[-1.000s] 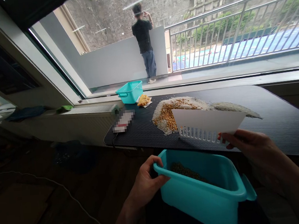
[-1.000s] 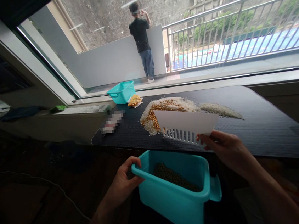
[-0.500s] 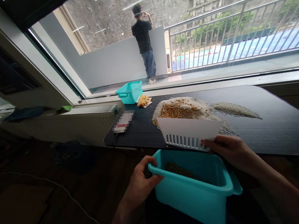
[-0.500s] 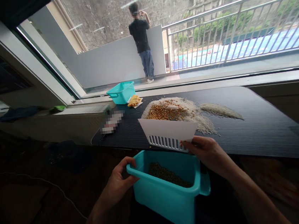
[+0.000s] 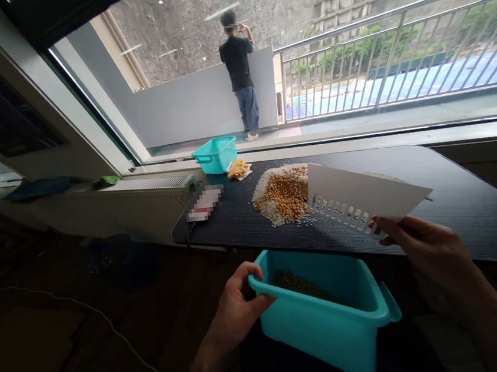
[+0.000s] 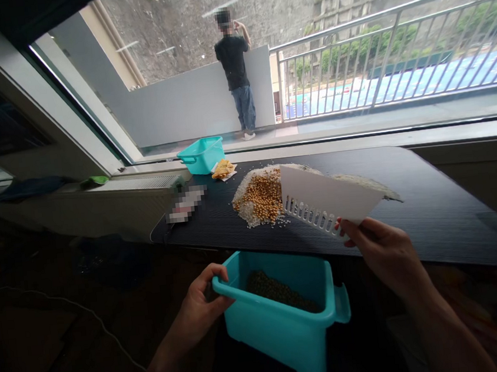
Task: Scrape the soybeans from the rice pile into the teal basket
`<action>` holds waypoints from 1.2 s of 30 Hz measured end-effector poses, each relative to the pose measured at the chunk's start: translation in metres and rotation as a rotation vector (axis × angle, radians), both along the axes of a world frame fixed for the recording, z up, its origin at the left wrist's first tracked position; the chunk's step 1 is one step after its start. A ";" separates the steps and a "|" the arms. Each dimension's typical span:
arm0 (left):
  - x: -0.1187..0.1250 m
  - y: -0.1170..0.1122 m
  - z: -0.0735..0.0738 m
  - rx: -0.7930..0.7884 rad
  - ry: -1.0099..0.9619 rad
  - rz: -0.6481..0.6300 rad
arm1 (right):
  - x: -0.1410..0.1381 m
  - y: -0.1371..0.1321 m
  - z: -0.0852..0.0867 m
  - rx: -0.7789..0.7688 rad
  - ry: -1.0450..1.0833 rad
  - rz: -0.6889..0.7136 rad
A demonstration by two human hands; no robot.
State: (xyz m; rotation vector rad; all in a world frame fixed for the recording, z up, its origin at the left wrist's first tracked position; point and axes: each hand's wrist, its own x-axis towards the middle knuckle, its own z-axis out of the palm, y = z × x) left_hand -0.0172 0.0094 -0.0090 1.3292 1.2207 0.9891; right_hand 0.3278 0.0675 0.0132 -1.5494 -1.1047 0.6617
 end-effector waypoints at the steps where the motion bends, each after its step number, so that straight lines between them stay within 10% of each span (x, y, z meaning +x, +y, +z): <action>1: 0.002 0.000 0.000 -0.003 -0.007 -0.009 | 0.001 0.002 -0.001 0.000 -0.008 -0.005; 16: 0.011 0.000 0.001 -0.005 0.000 -0.039 | 0.009 0.058 -0.007 0.038 -0.082 0.153; 36: 0.016 0.001 0.004 -0.027 0.004 -0.055 | 0.008 0.030 -0.008 0.016 -0.119 0.183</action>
